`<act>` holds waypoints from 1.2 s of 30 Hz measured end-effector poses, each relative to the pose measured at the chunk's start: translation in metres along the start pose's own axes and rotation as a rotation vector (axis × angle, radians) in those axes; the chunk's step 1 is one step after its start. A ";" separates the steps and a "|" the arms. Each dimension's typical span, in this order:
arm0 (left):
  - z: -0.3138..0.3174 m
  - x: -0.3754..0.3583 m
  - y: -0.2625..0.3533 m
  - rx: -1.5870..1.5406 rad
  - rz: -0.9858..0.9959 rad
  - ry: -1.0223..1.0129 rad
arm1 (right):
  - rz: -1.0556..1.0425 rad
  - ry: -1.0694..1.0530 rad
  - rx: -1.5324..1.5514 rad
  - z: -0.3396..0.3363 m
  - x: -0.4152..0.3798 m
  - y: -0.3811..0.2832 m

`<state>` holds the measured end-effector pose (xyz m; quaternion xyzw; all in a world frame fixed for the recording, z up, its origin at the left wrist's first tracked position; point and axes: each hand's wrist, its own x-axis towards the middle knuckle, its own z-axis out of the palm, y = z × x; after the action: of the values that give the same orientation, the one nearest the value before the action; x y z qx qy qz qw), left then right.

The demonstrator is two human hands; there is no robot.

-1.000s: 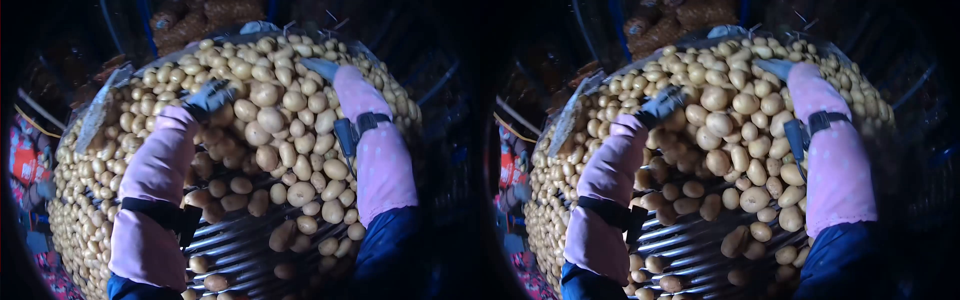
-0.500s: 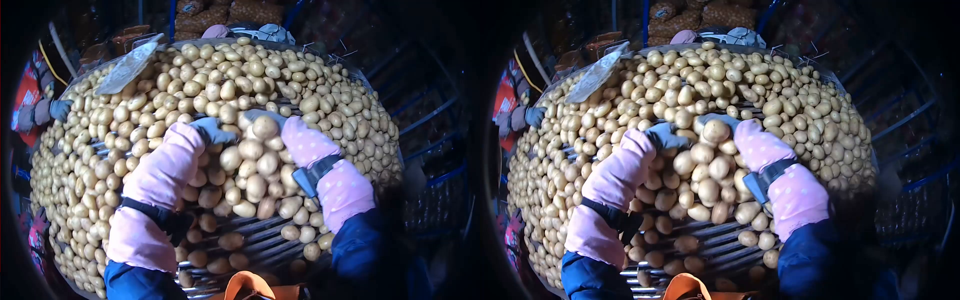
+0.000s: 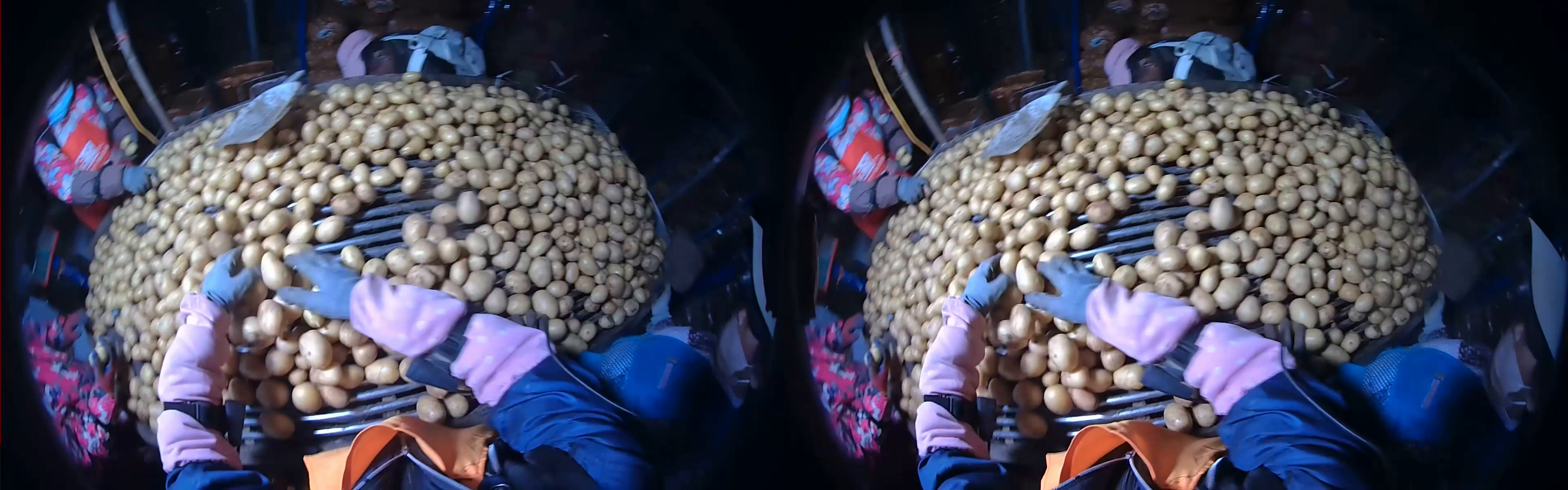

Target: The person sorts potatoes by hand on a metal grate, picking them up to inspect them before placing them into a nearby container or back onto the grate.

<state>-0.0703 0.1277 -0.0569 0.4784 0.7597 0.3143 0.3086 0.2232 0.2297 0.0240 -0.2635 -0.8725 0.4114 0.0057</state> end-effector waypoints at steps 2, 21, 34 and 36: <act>-0.013 -0.034 -0.010 0.132 0.164 0.326 | -0.252 0.208 0.117 0.006 -0.018 0.012; 0.014 -0.259 0.054 0.686 0.530 0.076 | -0.117 -0.146 -0.959 0.133 -0.098 -0.058; -0.074 -0.181 -0.049 0.558 0.258 0.285 | -0.322 0.196 -0.774 0.165 -0.061 -0.098; -0.061 -0.196 -0.057 0.570 0.403 0.346 | -0.229 0.377 -0.844 0.138 -0.096 -0.086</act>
<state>-0.0790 -0.0834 -0.0309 0.6245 0.7482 0.2210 -0.0375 0.2359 0.0417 0.0145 -0.2150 -0.9706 -0.0374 0.1017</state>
